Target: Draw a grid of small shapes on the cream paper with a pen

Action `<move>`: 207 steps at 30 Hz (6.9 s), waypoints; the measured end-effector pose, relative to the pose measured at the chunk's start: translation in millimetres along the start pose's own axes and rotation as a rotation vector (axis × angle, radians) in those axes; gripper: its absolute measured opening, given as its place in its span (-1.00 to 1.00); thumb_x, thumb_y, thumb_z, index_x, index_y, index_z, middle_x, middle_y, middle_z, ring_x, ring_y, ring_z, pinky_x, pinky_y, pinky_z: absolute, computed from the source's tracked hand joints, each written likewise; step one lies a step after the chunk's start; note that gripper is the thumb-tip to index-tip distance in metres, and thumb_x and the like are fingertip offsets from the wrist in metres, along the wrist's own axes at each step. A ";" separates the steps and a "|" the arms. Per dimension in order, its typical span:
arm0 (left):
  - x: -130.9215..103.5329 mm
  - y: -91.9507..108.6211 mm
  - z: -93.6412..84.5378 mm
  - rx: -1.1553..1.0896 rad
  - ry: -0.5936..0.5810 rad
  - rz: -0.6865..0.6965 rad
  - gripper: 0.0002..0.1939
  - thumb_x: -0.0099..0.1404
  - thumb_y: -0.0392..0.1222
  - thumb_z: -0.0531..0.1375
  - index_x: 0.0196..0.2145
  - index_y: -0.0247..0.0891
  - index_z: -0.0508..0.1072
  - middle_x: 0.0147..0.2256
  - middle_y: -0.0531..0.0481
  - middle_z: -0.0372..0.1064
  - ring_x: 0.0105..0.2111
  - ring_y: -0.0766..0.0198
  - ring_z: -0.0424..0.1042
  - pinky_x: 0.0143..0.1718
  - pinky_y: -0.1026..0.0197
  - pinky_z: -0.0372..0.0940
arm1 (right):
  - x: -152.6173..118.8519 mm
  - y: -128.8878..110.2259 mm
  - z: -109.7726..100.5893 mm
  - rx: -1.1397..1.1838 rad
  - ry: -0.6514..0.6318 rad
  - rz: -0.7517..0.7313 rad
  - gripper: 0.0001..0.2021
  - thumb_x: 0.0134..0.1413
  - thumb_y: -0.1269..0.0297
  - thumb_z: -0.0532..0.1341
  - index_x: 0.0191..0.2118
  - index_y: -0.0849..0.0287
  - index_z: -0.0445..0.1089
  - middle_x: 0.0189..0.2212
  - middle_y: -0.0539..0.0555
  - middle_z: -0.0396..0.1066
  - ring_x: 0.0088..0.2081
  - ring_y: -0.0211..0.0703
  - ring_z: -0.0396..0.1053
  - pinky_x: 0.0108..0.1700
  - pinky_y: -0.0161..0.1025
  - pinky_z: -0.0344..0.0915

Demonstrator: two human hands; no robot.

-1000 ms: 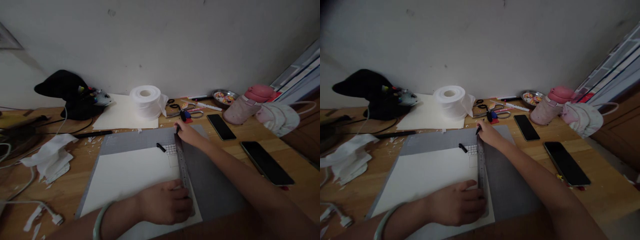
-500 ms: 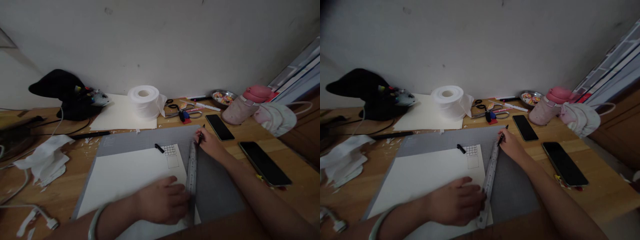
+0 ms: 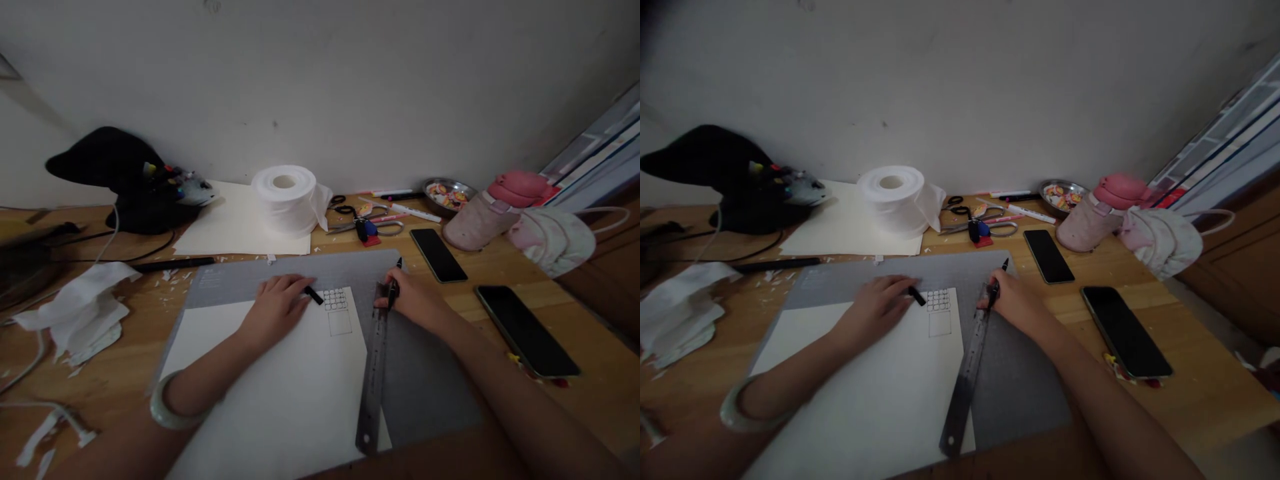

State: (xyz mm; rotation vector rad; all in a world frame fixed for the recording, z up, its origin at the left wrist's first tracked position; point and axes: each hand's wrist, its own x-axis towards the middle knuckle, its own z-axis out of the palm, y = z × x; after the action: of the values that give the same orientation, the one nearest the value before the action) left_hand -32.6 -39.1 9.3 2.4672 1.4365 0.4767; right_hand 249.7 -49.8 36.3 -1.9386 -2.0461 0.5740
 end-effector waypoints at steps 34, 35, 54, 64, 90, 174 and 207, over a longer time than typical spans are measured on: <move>-18.4 27.6 -8.2 0.034 -0.254 0.555 -0.68 0.23 -0.01 0.13 -0.15 -0.27 0.37 -0.24 -0.08 0.35 -0.25 0.15 0.29 -0.17 0.09 0.12 | -9.1 9.0 -15.1 -0.125 -0.244 -0.259 -0.69 -0.20 0.23 0.38 -0.35 0.11 0.25 -0.38 0.06 0.34 -0.31 -0.09 0.27 -0.31 -0.25 0.15; -19.6 29.2 -7.7 0.053 -0.249 0.545 -0.71 0.23 -0.08 0.12 -0.13 -0.27 0.36 -0.24 -0.08 0.35 -0.26 0.15 0.28 -0.17 0.09 0.12 | -9.5 8.1 -14.8 -0.104 -0.263 -0.264 -0.68 -0.21 0.24 0.38 -0.34 0.11 0.24 -0.36 0.05 0.33 -0.30 -0.10 0.26 -0.31 -0.26 0.15; -23.1 34.8 0.2 0.260 -0.076 0.415 -0.82 0.30 -0.23 0.03 -0.29 -0.34 0.40 -0.36 -0.10 0.34 -0.36 0.13 0.31 -0.37 0.10 0.31 | -7.7 3.8 -15.7 -0.035 -0.405 -0.160 -0.76 -0.07 0.27 0.29 -0.41 0.12 0.15 -0.42 -0.01 0.29 -0.39 -0.21 0.25 -0.40 -0.33 0.10; -22.1 31.7 1.3 0.222 -0.033 0.412 -0.83 0.27 -0.23 0.05 -0.33 -0.34 0.41 -0.39 -0.08 0.35 -0.38 0.13 0.32 -0.39 0.09 0.34 | -5.6 7.4 -13.0 0.002 -0.406 -0.177 -0.75 -0.08 0.28 0.31 -0.42 0.12 0.16 -0.42 -0.02 0.31 -0.38 -0.22 0.26 -0.39 -0.34 0.11; -20.8 34.9 -0.3 0.220 -0.035 0.338 -0.83 0.22 -0.24 0.05 -0.36 -0.34 0.41 -0.39 -0.09 0.35 -0.38 0.15 0.34 -0.39 0.11 0.36 | -4.6 6.6 -13.5 -0.061 -0.354 -0.192 -0.75 -0.05 0.17 0.28 -0.39 0.13 0.19 -0.42 0.01 0.33 -0.37 -0.18 0.27 -0.40 -0.31 0.09; -18.5 33.6 -0.2 0.214 -0.049 0.350 -0.88 0.21 -0.24 0.07 -0.43 -0.31 0.35 -0.41 -0.05 0.33 -0.38 0.17 0.31 -0.40 0.16 0.29 | -6.4 5.5 -14.3 -0.082 -0.361 -0.239 -0.78 -0.03 0.19 0.28 -0.37 0.12 0.21 -0.40 0.02 0.33 -0.33 -0.16 0.27 -0.35 -0.29 0.11; -24.1 44.3 -0.1 0.359 -0.046 0.474 -0.77 0.31 -0.28 0.01 -0.44 -0.34 0.38 -0.44 -0.07 0.30 -0.45 0.21 0.32 -0.53 0.20 0.28 | -2.9 6.1 -13.2 -0.041 -0.376 -0.204 -0.78 -0.06 0.20 0.29 -0.32 0.12 0.27 -0.36 0.02 0.37 -0.31 -0.16 0.30 -0.32 -0.30 0.15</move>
State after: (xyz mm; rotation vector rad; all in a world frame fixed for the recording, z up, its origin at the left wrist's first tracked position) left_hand -8.6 -81.6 22.1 3.0988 0.9767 0.2569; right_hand 261.3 -51.2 45.5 -1.7148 -2.4600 0.9095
